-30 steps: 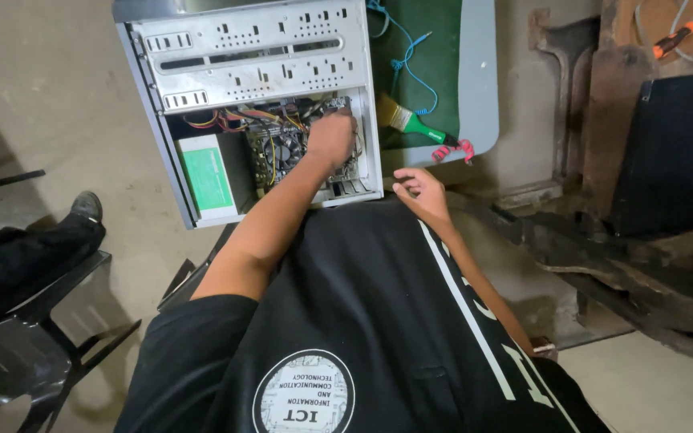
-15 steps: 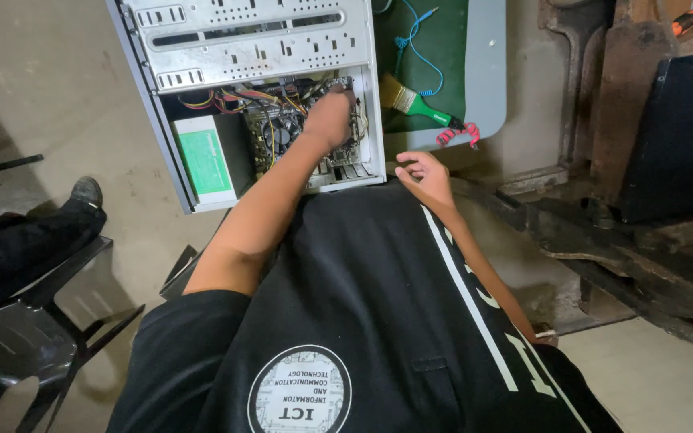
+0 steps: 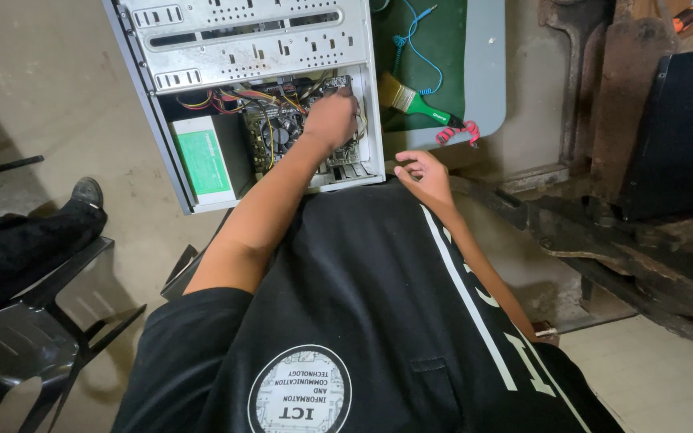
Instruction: Organizing and connecting internal power and data cables inside a desktop computer case.
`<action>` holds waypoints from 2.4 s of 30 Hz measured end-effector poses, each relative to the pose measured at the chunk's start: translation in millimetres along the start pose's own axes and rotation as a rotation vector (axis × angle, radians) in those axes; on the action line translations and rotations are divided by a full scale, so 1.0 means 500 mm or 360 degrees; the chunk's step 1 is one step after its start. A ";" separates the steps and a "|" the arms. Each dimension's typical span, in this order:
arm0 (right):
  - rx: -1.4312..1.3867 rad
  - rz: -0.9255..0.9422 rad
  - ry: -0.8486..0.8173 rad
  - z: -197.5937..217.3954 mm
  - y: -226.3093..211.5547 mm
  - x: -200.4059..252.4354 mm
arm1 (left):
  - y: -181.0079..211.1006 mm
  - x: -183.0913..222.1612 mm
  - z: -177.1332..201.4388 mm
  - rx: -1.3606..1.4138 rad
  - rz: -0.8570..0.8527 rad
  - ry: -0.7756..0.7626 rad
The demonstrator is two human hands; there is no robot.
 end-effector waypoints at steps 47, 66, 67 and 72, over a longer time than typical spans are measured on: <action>0.0078 -0.0019 -0.0079 0.004 -0.035 0.005 | 0.065 -0.004 0.124 -0.0123 -0.0047 -0.0012; 0.0059 -0.0248 -0.0018 -0.008 0.028 -0.011 | -0.025 0.087 0.054 0.1160 0.0309 0.0046; 0.0052 -0.0237 -0.0027 -0.009 0.029 -0.013 | -0.028 0.089 0.051 0.1212 0.0315 0.0060; 0.0044 -0.0207 -0.0048 -0.010 0.026 -0.011 | -0.033 0.091 0.028 0.1228 0.0344 0.0130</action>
Point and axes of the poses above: each hand's wrist, its own x-axis away from the middle knuckle, its own z-axis out of the back of the hand, y = z × x, the point moved 3 cm from there along -x, towards the middle knuckle, and after that the axes turned 10 degrees about y, right-handed, at the moved point
